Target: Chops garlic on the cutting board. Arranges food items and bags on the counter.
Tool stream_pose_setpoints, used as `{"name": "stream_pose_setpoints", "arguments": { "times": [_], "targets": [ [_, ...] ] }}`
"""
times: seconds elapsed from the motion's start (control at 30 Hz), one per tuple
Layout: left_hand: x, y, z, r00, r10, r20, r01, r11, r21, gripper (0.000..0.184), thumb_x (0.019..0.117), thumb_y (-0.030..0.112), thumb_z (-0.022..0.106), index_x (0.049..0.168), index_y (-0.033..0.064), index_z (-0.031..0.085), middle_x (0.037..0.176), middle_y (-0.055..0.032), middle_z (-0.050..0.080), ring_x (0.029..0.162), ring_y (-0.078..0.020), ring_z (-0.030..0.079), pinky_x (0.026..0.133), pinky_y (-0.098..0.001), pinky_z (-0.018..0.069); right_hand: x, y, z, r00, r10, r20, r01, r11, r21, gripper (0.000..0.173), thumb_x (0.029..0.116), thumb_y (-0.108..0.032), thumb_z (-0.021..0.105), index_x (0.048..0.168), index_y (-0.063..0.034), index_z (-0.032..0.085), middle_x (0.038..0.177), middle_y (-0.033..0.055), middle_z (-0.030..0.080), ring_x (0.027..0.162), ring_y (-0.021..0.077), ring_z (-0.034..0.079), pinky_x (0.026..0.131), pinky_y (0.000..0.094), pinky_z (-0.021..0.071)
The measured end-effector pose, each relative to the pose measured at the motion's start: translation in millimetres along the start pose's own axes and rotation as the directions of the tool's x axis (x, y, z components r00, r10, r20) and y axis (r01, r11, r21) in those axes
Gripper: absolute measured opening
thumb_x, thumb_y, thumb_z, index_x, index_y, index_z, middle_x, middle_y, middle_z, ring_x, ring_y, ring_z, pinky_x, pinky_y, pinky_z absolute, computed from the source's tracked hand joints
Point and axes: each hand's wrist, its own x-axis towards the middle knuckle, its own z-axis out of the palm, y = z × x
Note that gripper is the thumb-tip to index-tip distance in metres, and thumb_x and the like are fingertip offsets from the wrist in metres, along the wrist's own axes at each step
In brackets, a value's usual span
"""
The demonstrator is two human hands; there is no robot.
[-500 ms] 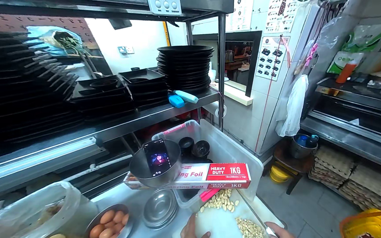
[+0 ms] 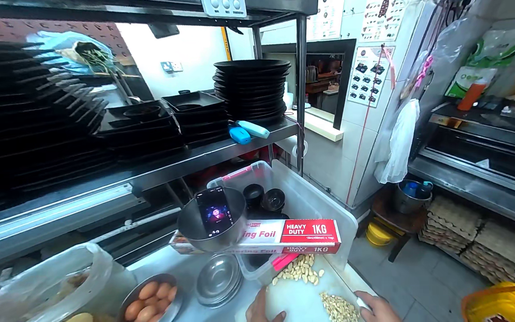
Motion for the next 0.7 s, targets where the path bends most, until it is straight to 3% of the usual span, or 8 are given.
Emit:
{"name": "stream_pose_setpoints", "arguments": {
  "times": [0.2,0.37,0.5,0.7],
  "targets": [
    [1.7,-3.0,1.4,1.000,0.001,0.008,-0.001,1.000,0.004,0.102,0.0757,0.055,0.083,0.159,0.0150,0.041,0.163,-0.0090,0.042,0.147,-0.0400,0.037,0.111,-0.0695,0.0331,-24.9,9.8,0.3,0.997,-0.072,0.027,0.072,0.997,0.017,0.045,0.1011,-0.032,0.050,0.142,-0.0198,0.064,0.123,0.0163,0.072,0.117,0.0339,0.068,0.101,0.0591,0.0511],
    [-0.7,3.2,-1.5,1.000,-0.013,0.011,0.012,1.000,0.021,0.103,0.0755,0.055,0.083,0.160,0.0150,0.039,0.163,-0.0091,0.041,0.147,-0.0408,0.036,0.108,-0.0701,0.0337,-12.3,15.0,-3.7,1.000,-0.022,0.020,0.020,0.994,0.108,0.045,0.1020,-0.027,0.052,0.145,-0.0145,0.060,0.127,0.0163,0.071,0.119,0.0317,0.068,0.103,0.0575,0.0508],
    [-0.5,2.4,-1.8,1.000,-0.006,0.025,0.005,1.000,0.027,0.104,0.0758,0.055,0.083,0.161,0.0154,0.038,0.164,-0.0080,0.040,0.147,-0.0394,0.036,0.109,-0.0694,0.0333,3.5,10.0,17.3,0.998,-0.015,0.068,0.000,0.978,0.210,0.045,0.1028,-0.026,0.054,0.145,-0.0135,0.059,0.128,0.0163,0.070,0.115,0.0311,0.069,0.101,0.0566,0.0525],
    [-0.9,-0.9,-0.7,1.000,0.005,0.010,-0.005,1.000,0.007,0.106,0.0737,0.056,0.085,0.160,0.0139,0.040,0.164,-0.0116,0.040,0.147,-0.0423,0.036,0.111,-0.0713,0.0326,-14.7,-2.6,63.4,0.995,-0.097,0.032,0.088,0.974,0.211,0.045,0.1030,-0.032,0.051,0.144,-0.0165,0.060,0.122,0.0146,0.073,0.111,0.0300,0.071,0.097,0.0586,0.0543]
  ]
}}
